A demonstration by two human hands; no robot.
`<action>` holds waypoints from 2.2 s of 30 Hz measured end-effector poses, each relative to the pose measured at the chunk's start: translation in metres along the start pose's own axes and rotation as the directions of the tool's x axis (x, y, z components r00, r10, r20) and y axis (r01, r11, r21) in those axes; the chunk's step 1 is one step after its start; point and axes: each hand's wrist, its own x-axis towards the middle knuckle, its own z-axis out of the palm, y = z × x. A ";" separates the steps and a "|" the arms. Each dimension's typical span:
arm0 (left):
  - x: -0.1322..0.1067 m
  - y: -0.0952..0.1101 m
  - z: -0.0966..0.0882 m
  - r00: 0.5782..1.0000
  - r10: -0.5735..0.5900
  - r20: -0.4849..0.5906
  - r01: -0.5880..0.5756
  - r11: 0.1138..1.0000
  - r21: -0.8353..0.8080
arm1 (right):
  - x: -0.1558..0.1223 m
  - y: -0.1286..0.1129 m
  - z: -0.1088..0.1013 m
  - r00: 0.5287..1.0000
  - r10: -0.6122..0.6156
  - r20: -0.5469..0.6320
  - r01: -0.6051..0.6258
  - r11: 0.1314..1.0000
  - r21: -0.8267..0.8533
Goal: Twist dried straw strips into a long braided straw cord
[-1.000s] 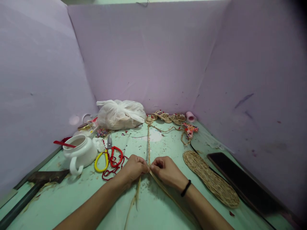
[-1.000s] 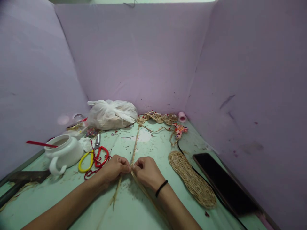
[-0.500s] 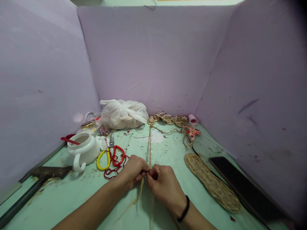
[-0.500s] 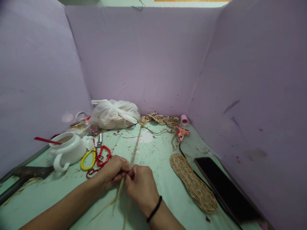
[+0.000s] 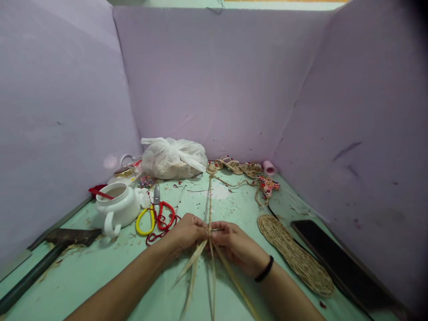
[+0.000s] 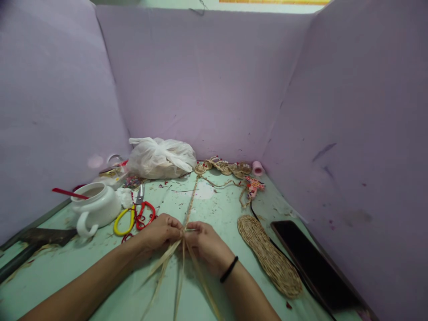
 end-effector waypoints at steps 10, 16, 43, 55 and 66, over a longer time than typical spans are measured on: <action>0.001 -0.003 -0.001 0.995 0.095 0.026 -0.098 0.963 0.251 | 0.014 0.024 -0.002 0.996 -0.067 -0.055 0.054 0.976 -0.211; 0.000 -0.002 -0.006 0.988 0.137 0.070 -0.154 0.902 0.404 | 0.017 0.027 -0.004 0.988 -0.127 -0.090 0.078 0.904 -0.421; -0.024 0.011 0.002 0.944 0.243 -0.224 0.012 0.652 0.758 | 0.016 0.025 0.008 0.913 -0.315 -0.260 0.171 0.873 -0.457; -0.039 0.014 0.022 0.962 0.257 -0.095 -0.093 0.630 0.771 | 0.018 0.032 0.006 0.943 -0.232 -0.238 0.186 0.961 -0.203; -0.009 0.008 0.000 0.983 -0.181 -0.003 0.180 0.980 -0.087 | 0.019 0.027 0.001 0.956 -0.283 -0.072 0.250 0.921 -0.300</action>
